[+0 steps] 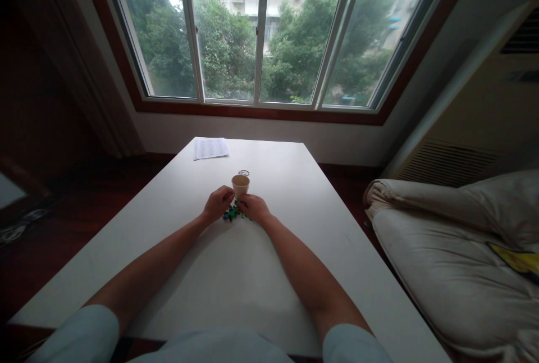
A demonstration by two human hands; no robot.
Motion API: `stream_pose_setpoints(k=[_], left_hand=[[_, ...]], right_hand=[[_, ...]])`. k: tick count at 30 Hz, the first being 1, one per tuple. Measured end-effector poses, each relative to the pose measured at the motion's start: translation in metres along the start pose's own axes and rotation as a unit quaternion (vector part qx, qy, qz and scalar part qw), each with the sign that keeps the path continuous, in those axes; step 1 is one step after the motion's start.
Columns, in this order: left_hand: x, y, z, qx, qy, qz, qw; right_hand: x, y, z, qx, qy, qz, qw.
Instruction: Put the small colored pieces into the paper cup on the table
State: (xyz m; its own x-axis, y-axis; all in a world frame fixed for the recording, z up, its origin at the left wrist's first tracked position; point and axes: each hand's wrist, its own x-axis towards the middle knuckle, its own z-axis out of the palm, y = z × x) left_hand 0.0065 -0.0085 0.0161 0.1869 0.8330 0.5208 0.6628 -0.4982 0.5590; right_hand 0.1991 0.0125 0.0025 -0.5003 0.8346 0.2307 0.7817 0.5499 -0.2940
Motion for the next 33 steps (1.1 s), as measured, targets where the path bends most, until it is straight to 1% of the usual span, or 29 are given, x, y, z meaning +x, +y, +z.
stream_pose_setpoints(k=[5, 13, 20, 29, 33], left_hand=[[0.001, -0.004, 0.004, -0.029, 0.017, -0.031, 0.999], [0.0, -0.012, 0.01, -0.118, 0.02, -0.088, 0.989], [0.001, -0.01, 0.011, -0.19, 0.046, -0.095, 0.976], [0.004, -0.017, 0.019, -0.269, 0.067, -0.11, 0.954], [0.005, -0.017, 0.017, -0.287, 0.062, -0.098, 0.951]], right_hand=[[0.001, 0.001, 0.001, -0.005, -0.001, 0.0, 1.0], [0.001, 0.004, 0.004, 0.003, 0.015, -0.02, 1.0], [0.002, 0.005, 0.006, 0.004, 0.02, -0.016, 1.0], [0.002, 0.006, 0.005, 0.015, 0.014, -0.015, 1.0], [0.002, 0.006, 0.006, 0.014, 0.016, -0.02, 1.0]])
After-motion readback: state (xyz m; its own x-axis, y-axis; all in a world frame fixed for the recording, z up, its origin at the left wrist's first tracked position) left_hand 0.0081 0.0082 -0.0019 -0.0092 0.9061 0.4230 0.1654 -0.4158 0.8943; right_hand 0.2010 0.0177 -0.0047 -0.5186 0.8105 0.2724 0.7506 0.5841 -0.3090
